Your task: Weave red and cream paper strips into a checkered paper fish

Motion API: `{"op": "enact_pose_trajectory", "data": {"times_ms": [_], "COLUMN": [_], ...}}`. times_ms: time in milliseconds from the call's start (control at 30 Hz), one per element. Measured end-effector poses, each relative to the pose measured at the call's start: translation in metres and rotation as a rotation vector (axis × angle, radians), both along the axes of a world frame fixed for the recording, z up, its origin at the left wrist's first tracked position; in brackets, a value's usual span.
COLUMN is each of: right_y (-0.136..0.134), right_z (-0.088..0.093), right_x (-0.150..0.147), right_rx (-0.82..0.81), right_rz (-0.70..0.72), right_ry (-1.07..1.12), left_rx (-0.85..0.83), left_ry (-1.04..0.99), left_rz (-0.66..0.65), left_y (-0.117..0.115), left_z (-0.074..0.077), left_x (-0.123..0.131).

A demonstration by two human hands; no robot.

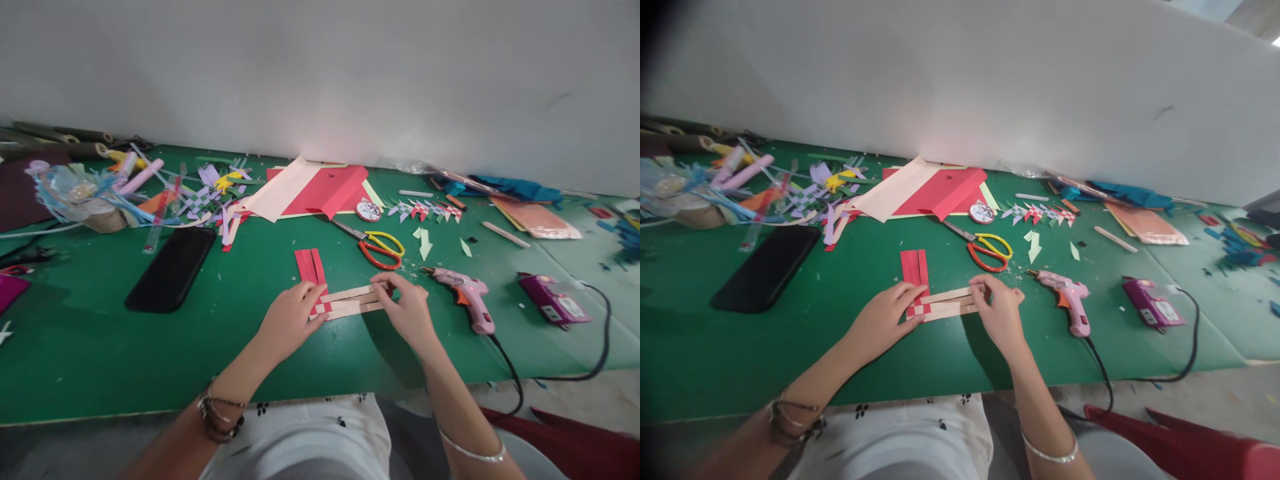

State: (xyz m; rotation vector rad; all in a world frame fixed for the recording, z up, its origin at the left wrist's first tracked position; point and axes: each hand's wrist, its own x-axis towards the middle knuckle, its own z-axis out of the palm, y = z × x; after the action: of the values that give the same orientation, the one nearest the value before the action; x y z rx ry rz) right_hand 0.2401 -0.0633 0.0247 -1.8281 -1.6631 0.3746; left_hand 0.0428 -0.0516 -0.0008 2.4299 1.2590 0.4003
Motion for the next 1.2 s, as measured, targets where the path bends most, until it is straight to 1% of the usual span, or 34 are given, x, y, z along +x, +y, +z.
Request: {"op": "enact_pose_trajectory", "data": {"times_ms": [133, 300, 400, 567, 733, 967, 1200], "right_y": [0.001, 0.002, 0.000, -0.002, -0.003, -0.006, -0.009], "right_z": [-0.004, -0.011, -0.014, -0.017, -0.020, -0.018, -0.019], "right_x": [0.002, 0.006, 0.005, 0.002, 0.004, 0.005, 0.008], "right_rx": [-0.007, -0.010, 0.017, 0.072, 0.093, 0.092, 0.094], "right_rz": [-0.003, -0.016, 0.003, 0.040, 0.092, 0.095, 0.054], "right_ry": [-0.022, -0.120, -0.163, -0.214, -0.259, -0.298, -0.287], "left_rx": [0.048, 0.114, 0.141, 0.152, 0.158, 0.135, 0.187], "left_ry": [0.072, 0.081, 0.099, 0.142, 0.141, 0.149, 0.165], "left_rz": [-0.009, -0.017, -0.012, -0.007, -0.032, -0.046, -0.043], "left_y": [0.002, 0.000, -0.001, -0.002, -0.001, 0.001, 0.001], "left_z": [-0.003, -0.008, -0.011, -0.012, -0.010, -0.008, -0.013], "left_x": [0.003, 0.002, 0.002, 0.003, 0.003, 0.003, 0.002]}}
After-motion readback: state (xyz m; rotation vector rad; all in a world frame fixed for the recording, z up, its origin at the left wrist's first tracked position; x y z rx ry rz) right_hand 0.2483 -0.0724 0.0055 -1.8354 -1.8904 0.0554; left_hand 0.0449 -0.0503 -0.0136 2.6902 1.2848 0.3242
